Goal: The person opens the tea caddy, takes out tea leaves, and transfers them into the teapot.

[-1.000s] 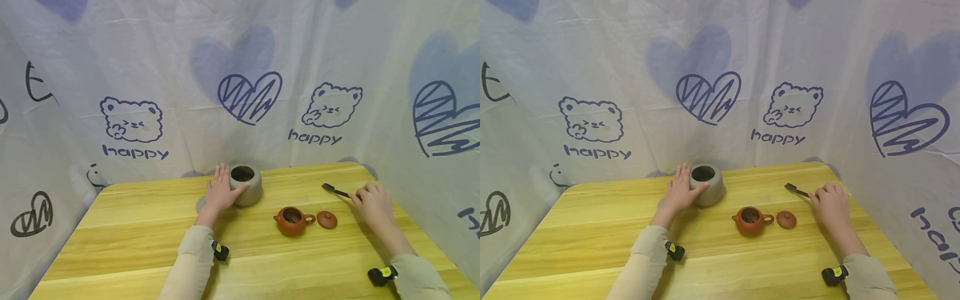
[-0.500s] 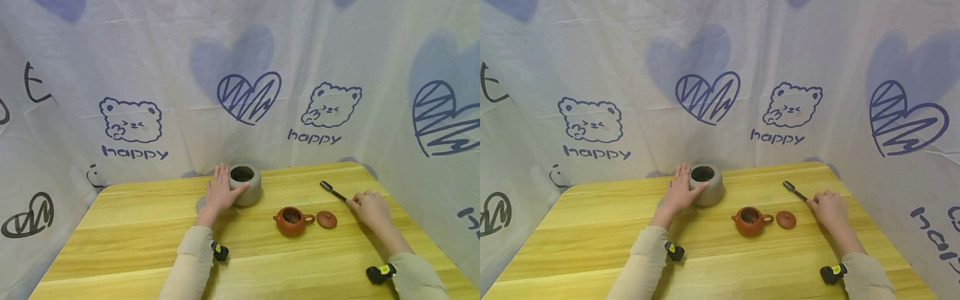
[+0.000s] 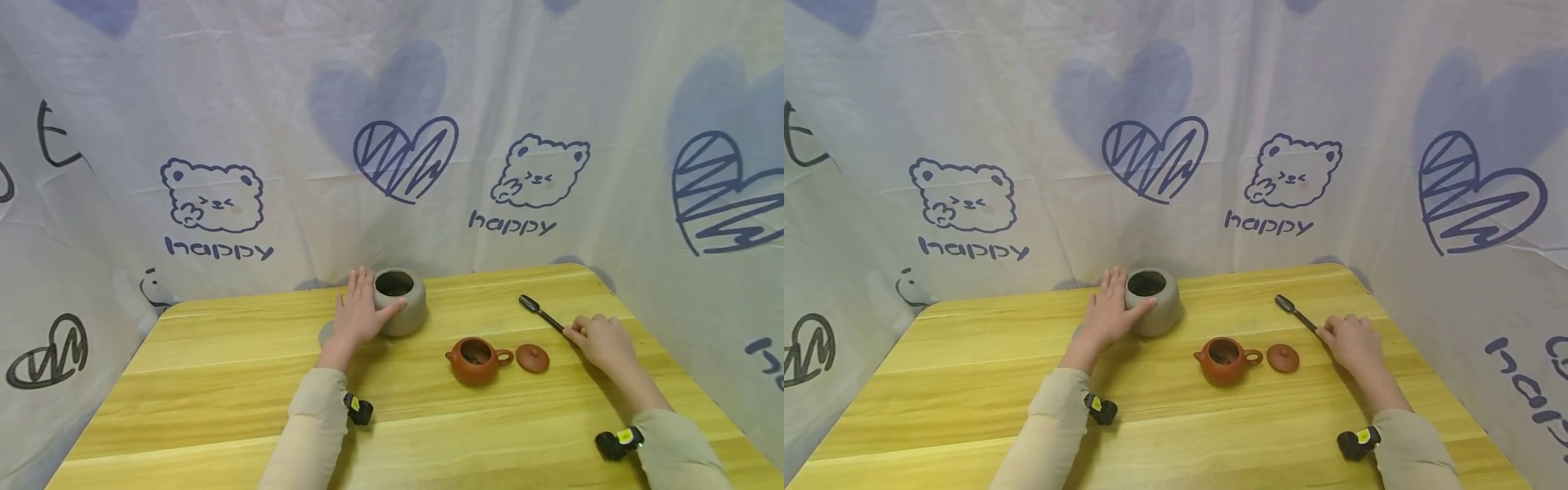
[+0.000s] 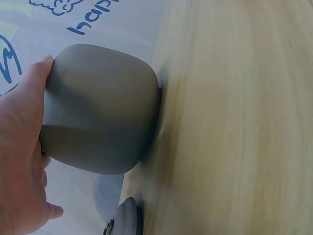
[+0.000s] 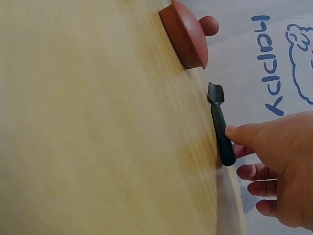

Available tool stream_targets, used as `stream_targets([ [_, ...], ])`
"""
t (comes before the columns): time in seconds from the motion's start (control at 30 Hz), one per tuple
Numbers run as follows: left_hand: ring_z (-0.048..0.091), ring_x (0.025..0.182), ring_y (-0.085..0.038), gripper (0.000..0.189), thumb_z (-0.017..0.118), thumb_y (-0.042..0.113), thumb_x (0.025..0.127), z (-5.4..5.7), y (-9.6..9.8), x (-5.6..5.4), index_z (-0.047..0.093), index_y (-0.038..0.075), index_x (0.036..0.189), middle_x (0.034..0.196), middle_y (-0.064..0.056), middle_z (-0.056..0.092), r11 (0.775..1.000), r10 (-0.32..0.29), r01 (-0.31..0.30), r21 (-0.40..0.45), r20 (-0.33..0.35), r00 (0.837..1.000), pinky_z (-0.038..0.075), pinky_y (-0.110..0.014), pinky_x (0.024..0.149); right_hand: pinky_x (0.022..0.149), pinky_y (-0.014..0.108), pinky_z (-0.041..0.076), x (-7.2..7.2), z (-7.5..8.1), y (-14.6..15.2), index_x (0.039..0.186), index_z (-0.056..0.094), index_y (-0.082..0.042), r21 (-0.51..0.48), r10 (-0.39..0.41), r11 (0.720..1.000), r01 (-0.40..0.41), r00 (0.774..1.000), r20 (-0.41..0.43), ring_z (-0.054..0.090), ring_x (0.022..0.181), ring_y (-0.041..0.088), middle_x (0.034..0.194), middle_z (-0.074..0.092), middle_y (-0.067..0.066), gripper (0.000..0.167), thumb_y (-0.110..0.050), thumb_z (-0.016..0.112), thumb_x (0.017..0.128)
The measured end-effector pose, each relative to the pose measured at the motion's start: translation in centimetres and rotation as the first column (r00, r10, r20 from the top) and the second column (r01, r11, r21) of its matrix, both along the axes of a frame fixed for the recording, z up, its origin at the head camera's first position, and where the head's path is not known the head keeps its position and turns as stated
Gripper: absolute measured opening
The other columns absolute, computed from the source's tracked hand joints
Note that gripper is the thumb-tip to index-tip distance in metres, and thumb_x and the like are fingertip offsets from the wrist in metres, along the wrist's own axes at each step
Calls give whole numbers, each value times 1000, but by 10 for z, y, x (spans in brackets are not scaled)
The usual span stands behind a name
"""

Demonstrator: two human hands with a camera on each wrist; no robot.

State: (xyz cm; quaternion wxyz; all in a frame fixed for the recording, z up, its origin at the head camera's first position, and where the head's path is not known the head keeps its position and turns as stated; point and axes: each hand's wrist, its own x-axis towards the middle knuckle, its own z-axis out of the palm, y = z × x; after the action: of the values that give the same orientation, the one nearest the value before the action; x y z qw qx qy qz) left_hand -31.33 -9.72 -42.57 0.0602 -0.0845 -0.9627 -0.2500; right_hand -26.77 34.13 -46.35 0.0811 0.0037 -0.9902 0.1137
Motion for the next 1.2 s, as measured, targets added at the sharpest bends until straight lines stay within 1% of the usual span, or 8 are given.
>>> stream_targets([
  [0.17,-5,154,-24,105,43,79,85,0,-2,-2,6,14,159,166,-8,2,1000,3,-3,-10,4,1000,6,-61,120,63,48,38,0,4,0,89,67,-8,-7,6,1000,-7,1000,-4,47,82,40,89,57,21,29,-36,60,95],
  [0.3,-5,154,-24,107,43,80,84,2,-3,-3,5,14,159,166,-8,2,1000,5,-5,-17,7,1000,6,-62,120,63,50,40,2,9,0,102,68,-4,-1,15,1000,-15,1000,-22,49,87,44,95,57,26,38,-40,61,94],
  [0.43,-7,154,-24,107,42,81,84,3,-4,-1,3,15,158,166,-8,1,1000,7,-7,-25,7,1000,6,-62,120,70,58,43,5,16,0,118,63,1,-6,18,1000,-19,999,-37,49,97,52,109,56,33,50,-44,59,95],
  [0.6,-8,154,-22,107,42,81,83,8,-3,3,1,17,158,166,-7,0,999,-4,3,-34,-13,1000,4,-61,120,79,66,42,10,22,-2,129,58,-1,-27,13,1000,-15,997,-75,45,107,55,119,51,35,54,-44,57,96],
  [0.77,-11,153,-21,107,42,82,82,16,-1,10,1,20,159,166,-4,-5,998,-23,20,-64,-57,998,1,-59,121,87,71,36,18,29,-3,137,51,-3,-31,17,999,-21,993,-118,39,115,56,130,45,35,63,-50,54,96],
  [0.9,-12,153,-21,106,40,84,82,24,2,19,3,21,159,165,-2,-7,993,-49,39,-112,-88,995,1,-59,121,89,73,33,26,35,-3,142,46,-5,-15,30,999,-32,988,-154,36,120,56,136,42,32,69,-56,52,95],
  [1.1,-7,154,-22,103,44,81,82,32,8,33,9,22,159,166,-3,-1,982,-106,82,-172,-136,985,5,-60,121,92,75,29,35,41,-5,150,36,-10,-12,63,998,-67,979,-192,33,125,56,141,40,31,75,-57,52,94],
  [1.2,-5,154,-23,101,47,79,83,35,11,41,12,22,159,166,-3,1,975,-134,101,-199,-157,978,7,-60,121,94,73,29,38,42,-6,152,34,-11,-13,103,994,-109,967,-234,34,125,55,140,40,31,75,-54,55,94],
])
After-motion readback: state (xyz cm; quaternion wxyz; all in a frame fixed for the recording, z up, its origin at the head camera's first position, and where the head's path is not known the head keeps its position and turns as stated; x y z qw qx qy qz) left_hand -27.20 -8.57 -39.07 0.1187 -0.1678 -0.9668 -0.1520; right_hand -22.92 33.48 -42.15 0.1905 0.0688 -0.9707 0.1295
